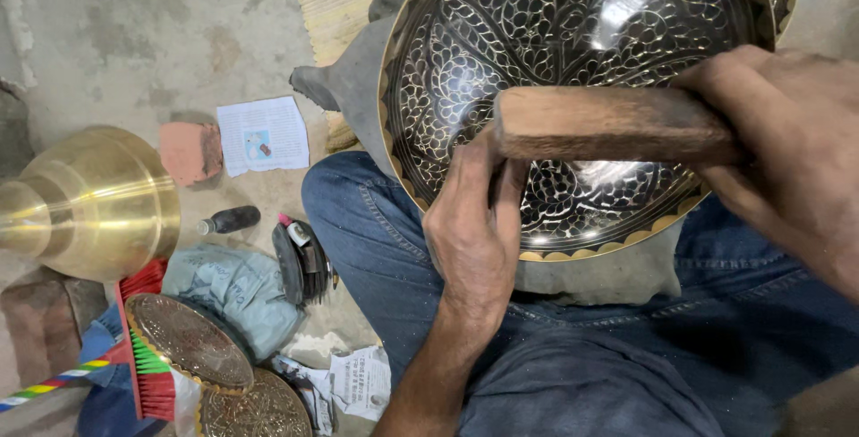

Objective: The person uses a chisel and a wooden mallet to engrave intricate patterns into a large metal plate. They repeatedly strike the chisel to create detailed designs on the plate's surface.

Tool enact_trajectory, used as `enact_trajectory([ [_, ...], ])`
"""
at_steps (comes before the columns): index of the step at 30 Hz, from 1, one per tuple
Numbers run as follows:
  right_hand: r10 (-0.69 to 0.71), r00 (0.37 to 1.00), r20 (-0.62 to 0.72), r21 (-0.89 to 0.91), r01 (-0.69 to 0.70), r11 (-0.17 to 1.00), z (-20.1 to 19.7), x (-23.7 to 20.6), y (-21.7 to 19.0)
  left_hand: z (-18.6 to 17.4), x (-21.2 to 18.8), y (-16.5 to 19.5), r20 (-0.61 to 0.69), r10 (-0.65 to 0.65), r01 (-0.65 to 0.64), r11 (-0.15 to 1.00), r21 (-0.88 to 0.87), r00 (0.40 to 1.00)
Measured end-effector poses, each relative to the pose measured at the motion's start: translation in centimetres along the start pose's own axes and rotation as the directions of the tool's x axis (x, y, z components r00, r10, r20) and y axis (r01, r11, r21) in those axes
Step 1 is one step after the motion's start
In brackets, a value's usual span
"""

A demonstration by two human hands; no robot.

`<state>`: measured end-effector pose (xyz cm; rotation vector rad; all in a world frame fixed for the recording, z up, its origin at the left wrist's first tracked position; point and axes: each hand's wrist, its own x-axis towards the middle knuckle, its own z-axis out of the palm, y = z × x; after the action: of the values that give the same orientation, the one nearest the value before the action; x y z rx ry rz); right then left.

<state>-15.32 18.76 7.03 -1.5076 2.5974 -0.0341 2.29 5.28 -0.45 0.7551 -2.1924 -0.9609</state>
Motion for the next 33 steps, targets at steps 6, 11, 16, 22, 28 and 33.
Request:
enact_trajectory([
  [6, -0.114, 0.985, -0.133, -0.096, 0.101, 0.99, -0.7, 0.0, -0.1, -0.1, 0.0, 0.0, -0.026, -0.008, 0.007, 0.999, -0.043, 1.0],
  [11, -0.134, 0.976, -0.174, -0.244, 0.09, 0.966, -0.7, 0.0, -0.1, -0.1, 0.1, 0.1, -0.023, -0.048, 0.047, 0.998, -0.032, 0.999],
  [16, -0.118, 0.974, -0.193, -0.227, 0.073, 0.971, -0.1, -0.3, 1.2, 0.0, 0.0, 0.1, -0.035, -0.049, 0.048, 0.999, -0.027, 0.998],
  [22, -0.073, 0.966, -0.248, 0.285, 0.145, 0.948, 0.7, 1.0, 2.2, 0.2, 0.1, 0.0, -0.009, -0.051, 0.05, 0.989, -0.139, 0.999],
  [28, -0.044, 0.993, -0.11, 0.184, 0.064, 0.981, -0.5, 1.0, 1.4, 0.1, -0.1, 0.0, -0.027, -0.051, 0.047, 0.992, -0.114, 0.998],
  [33, -0.022, 1.0, -0.001, -0.02, 0.022, 1.0, -0.8, 1.5, 0.9, 0.1, 0.1, -0.1, -0.031, -0.034, 0.032, 0.998, -0.053, 0.999],
])
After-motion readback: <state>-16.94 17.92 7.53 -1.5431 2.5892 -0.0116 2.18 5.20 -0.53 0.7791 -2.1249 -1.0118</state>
